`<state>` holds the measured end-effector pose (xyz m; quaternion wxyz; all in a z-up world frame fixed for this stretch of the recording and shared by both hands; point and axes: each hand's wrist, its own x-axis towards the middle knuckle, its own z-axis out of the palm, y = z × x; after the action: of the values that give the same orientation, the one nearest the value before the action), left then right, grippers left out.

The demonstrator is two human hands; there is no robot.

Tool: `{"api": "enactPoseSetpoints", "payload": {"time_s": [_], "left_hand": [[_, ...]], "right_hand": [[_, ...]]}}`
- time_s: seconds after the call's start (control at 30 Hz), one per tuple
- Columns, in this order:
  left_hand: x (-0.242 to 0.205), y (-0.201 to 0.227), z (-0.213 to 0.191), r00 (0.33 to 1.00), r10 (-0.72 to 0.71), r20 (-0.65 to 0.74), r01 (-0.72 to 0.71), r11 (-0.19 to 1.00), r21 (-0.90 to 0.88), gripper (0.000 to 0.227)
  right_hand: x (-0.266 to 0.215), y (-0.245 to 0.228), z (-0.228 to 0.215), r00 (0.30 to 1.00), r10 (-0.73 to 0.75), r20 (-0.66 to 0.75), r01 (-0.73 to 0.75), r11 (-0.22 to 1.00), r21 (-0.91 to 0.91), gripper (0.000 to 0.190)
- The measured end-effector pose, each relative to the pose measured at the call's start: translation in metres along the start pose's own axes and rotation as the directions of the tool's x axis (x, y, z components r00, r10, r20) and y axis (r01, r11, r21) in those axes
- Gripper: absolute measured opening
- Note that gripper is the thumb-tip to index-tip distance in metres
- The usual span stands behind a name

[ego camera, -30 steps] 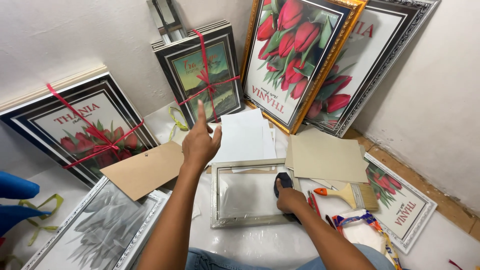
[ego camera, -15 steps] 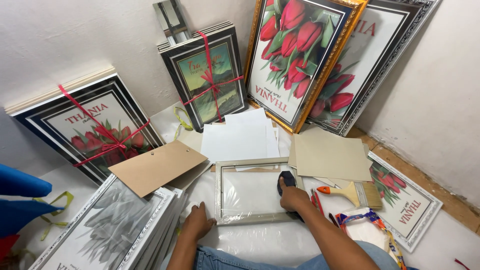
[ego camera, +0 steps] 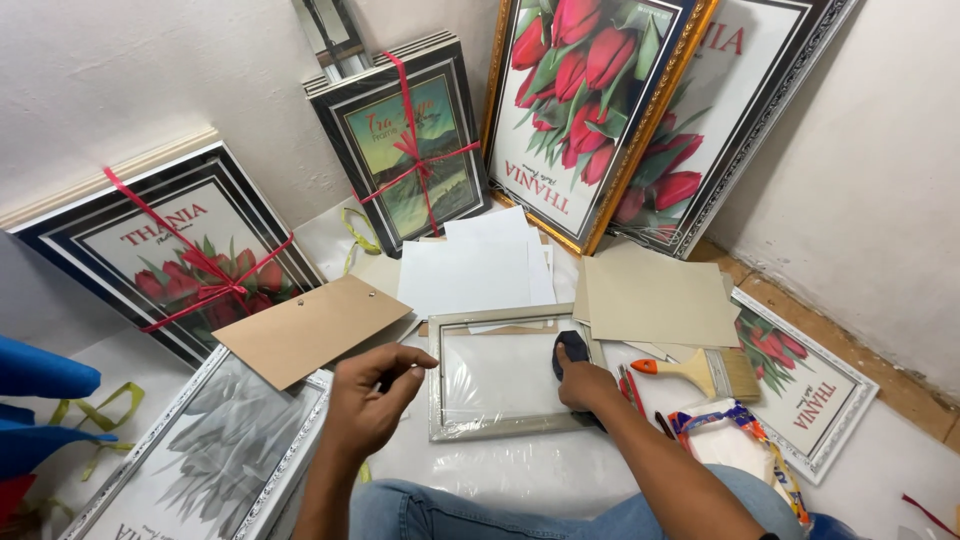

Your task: Cleaning the glass of a picture frame and assembling it with artwork and a backing board

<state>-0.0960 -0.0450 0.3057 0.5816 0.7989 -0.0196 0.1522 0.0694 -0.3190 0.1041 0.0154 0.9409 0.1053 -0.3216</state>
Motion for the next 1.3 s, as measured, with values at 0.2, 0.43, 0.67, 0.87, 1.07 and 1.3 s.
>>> {"api": "enactPoseSetpoints", "payload": {"time_s": [0.2, 0.43, 0.67, 0.87, 1.07, 1.3], "left_hand": [[-0.004, 0.127, -0.112, 0.960, 0.136, 0.246, -0.152, 0.987, 0.046, 0.029], [-0.001, 0.054, -0.143, 0.613, -0.467, 0.637, -0.010, 0.802, 0.598, 0.061], [0.020, -0.062, 0.022, 0.925, -0.359, 0.125, 0.251, 0.823, 0.509, 0.080], [-0.006, -0.227, 0.055, 0.854, -0.512, 0.095, 0.337, 0.683, 0.648, 0.087], [0.007, -0.276, 0.058, 0.819, -0.573, -0.034, 0.453, 0.609, 0.651, 0.073], [0.005, -0.279, 0.061, 0.769, -0.636, 0.058, 0.423, 0.574, 0.701, 0.066]], "right_hand": [[0.000, 0.010, -0.006, 0.999, -0.032, -0.025, 0.034, 0.996, 0.085, 0.083], [0.001, 0.004, 0.003, 0.986, -0.135, -0.097, 0.148, 0.977, 0.154, 0.076], [0.001, 0.002, 0.001, 0.988, -0.130, -0.079, 0.141, 0.979, 0.146, 0.077], [-0.007, -0.008, -0.002, 0.987, -0.115, -0.113, 0.131, 0.982, 0.138, 0.075], [-0.027, -0.051, -0.003, 0.973, -0.215, -0.084, 0.217, 0.976, 0.014, 0.068], [-0.008, -0.126, 0.006, 0.927, -0.370, -0.058, 0.370, 0.929, -0.021, 0.066]]}}
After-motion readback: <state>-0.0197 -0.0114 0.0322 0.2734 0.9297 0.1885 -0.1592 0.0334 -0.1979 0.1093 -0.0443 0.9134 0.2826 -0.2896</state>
